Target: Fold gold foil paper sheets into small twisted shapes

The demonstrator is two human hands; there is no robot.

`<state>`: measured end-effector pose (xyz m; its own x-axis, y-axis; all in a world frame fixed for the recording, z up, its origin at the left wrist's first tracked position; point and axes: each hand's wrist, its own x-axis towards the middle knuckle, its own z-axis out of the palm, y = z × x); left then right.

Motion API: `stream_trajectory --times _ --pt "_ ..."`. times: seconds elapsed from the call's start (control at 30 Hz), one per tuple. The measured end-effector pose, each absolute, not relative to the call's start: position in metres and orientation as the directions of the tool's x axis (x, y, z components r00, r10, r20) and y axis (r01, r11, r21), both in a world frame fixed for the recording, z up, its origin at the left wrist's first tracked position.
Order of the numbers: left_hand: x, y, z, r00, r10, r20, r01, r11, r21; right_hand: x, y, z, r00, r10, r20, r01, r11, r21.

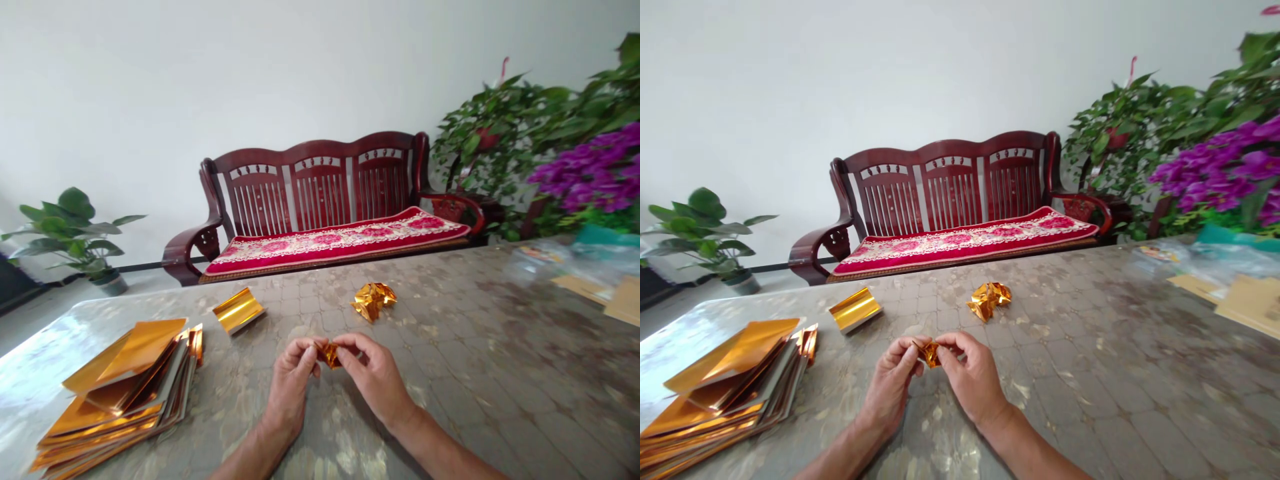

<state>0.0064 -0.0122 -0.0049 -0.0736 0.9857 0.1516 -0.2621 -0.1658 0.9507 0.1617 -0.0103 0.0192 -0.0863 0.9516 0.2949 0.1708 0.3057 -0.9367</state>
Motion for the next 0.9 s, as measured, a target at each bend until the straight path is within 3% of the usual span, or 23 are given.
stream_trajectory --times 0.43,0.9 --pt "0.0069 -0.0168 -0.0053 0.003 0.959 0.284 -0.110 -0.282 0.953 0.1593 -0.0133 0.0270 0.009 0.916 0.400 0.294 0.380 -0.877" --pt "0.0111 -0.0199 -0.0058 -0.031 0.962 0.270 0.079 -0.267 0.960 0.1625 -0.0141 0.0235 0.031 0.913 0.406 0.453 0.349 -0.820"
